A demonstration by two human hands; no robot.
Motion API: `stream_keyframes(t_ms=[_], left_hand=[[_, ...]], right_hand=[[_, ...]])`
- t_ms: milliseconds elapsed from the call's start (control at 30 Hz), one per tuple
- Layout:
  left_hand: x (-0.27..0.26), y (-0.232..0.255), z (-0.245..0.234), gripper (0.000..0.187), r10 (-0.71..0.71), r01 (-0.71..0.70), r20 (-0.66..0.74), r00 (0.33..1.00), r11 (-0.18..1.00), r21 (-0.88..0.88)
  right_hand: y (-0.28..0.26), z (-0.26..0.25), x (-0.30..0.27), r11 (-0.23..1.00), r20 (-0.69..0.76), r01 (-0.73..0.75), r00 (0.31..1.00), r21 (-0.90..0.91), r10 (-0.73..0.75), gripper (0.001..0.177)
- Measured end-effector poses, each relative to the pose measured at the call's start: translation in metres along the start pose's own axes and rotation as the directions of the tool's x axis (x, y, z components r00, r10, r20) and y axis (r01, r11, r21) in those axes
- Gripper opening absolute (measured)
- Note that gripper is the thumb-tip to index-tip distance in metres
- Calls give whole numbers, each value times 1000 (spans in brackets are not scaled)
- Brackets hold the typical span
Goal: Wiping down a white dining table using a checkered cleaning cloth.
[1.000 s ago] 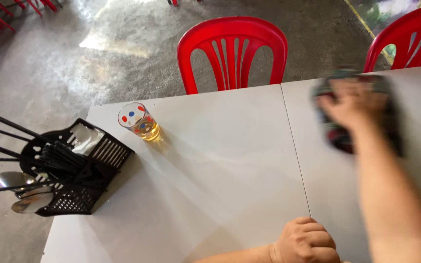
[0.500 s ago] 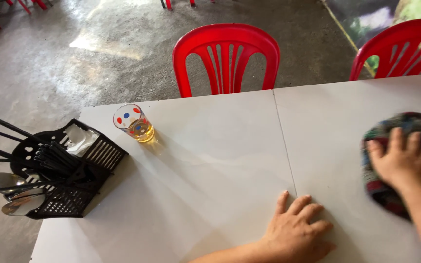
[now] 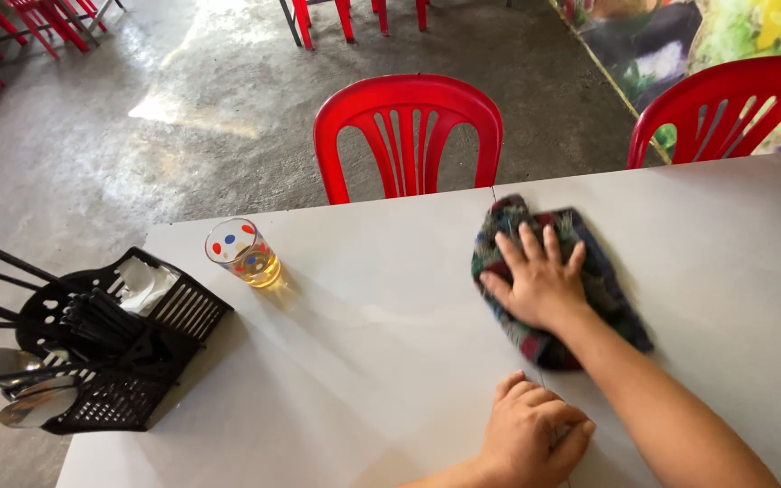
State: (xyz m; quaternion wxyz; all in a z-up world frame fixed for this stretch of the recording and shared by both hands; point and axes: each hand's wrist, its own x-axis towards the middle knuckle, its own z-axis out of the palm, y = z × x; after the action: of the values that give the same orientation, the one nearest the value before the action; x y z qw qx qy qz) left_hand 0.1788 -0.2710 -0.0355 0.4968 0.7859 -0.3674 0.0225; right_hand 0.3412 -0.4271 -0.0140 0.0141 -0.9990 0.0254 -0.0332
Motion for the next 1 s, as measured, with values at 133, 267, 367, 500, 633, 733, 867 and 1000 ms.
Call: stream_keyframes(t_ms=[133, 267, 367, 500, 633, 733, 867, 1000], left_hand=[[-3, -5, 4, 13, 21, -21, 14, 1000, 999, 25], [-3, -6, 5, 15, 46, -46, 2, 999, 997, 64], [-4, -1, 1, 17, -4, 3, 39, 999, 999, 49], [2, 5, -4, 16, -13, 10, 72, 997, 999, 45], [6, 5, -4, 15, -58, 57, 83, 995, 998, 18], [7, 10, -7, 14, -73, 75, 45, 996, 996, -43], [9, 14, -7, 12, -52, 50, -39, 998, 998, -48], [14, 20, -12, 8, -4, -17, -251, 968, 997, -78]], right_hand=[[38, 9, 49, 994, 56, -105, 993, 30, 104, 84], [105, -10, 44, 917, 80, -394, 918, 59, 389, 83], [171, -6, 12, 777, 65, -613, 789, 142, 611, 80], [252, 26, -39, 656, -46, -707, 670, 262, 741, 86], [255, 37, -75, 671, -81, -723, 668, 165, 740, 85], [234, 45, -96, 711, -57, -696, 709, 101, 703, 86], [191, 41, -88, 730, 33, -683, 730, 15, 683, 91], [126, 18, -52, 824, 226, -565, 797, -46, 560, 96]])
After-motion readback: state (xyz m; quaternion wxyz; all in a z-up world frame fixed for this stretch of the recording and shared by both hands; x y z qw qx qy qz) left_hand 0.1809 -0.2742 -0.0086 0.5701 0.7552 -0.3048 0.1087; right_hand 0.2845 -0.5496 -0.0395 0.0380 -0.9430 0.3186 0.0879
